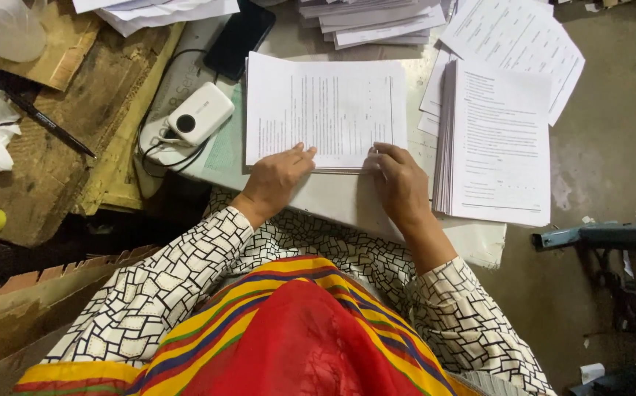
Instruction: Organizing and stacking printed documents on a workspace table by aligning edges and sorting into piles.
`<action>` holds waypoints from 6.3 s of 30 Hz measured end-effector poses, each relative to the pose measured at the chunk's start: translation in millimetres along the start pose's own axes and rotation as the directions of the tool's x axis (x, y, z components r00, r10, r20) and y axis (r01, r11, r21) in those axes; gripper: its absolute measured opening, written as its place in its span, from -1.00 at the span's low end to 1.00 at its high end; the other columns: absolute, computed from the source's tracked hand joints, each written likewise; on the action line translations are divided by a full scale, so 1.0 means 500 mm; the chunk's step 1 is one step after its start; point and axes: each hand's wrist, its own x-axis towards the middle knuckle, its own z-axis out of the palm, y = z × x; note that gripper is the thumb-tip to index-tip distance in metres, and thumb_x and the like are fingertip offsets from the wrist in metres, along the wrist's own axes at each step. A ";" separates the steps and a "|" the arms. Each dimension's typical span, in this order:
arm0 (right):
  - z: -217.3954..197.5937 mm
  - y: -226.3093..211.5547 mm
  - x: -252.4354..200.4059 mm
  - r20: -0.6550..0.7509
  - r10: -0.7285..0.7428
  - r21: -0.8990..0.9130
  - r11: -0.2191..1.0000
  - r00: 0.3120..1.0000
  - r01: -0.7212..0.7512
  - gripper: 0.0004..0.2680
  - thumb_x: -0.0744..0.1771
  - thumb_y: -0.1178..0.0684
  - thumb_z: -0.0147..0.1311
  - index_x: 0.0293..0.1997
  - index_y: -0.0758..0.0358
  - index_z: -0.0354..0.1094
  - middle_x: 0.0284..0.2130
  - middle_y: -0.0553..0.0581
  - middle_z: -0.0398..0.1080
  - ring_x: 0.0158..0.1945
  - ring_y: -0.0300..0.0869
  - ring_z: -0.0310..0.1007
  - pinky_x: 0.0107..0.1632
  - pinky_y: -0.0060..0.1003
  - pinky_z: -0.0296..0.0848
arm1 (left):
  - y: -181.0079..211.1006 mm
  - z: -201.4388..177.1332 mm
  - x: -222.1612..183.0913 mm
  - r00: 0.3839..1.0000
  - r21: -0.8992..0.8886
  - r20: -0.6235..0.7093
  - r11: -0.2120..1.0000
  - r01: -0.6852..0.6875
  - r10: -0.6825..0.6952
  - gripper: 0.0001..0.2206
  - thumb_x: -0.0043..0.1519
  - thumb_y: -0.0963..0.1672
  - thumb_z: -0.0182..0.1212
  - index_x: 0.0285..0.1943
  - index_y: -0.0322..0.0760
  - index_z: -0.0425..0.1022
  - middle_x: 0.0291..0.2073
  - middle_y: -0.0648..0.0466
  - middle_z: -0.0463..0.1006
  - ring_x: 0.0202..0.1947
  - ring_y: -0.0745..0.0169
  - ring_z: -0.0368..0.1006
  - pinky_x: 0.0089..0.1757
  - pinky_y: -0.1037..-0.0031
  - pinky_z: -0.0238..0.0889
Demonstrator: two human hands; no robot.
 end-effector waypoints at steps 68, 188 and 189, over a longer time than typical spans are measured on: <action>-0.200 0.335 -0.241 -0.521 0.681 -0.284 0.429 0.514 -0.857 -0.60 0.01 -0.10 0.51 -0.25 0.18 0.46 -0.31 0.10 0.37 -0.20 0.06 0.35 -0.20 0.04 0.34 | 0.003 -0.035 -0.172 0.975 0.204 -0.056 0.954 0.220 -0.213 -0.51 0.12 -0.26 0.04 0.31 -0.28 0.35 0.17 -0.02 0.38 0.31 0.05 0.25 0.31 0.21 -0.02; -0.024 -0.001 0.024 0.228 0.496 0.566 0.633 0.838 -0.528 -0.86 0.15 0.14 0.30 -0.32 0.19 0.50 -0.43 0.10 0.47 -0.25 -0.17 0.43 -0.11 -0.31 0.40 | -0.212 0.046 -0.130 0.897 -0.417 -0.077 0.831 0.367 -0.435 -0.77 0.13 0.12 0.29 -0.17 0.18 0.48 -0.43 0.50 0.52 -0.28 0.45 0.48 0.11 0.46 0.13; -0.030 -0.019 0.033 0.228 0.495 0.566 0.633 0.838 -0.528 -0.86 0.15 0.14 0.30 -0.32 0.19 0.50 -0.43 0.10 0.47 -0.25 -0.17 0.43 -0.11 -0.31 0.40 | -0.194 0.025 -0.112 0.897 -0.417 -0.077 0.831 0.368 -0.435 -0.77 0.13 0.12 0.29 -0.17 0.18 0.48 -0.43 0.50 0.52 -0.28 0.45 0.48 0.11 0.46 0.13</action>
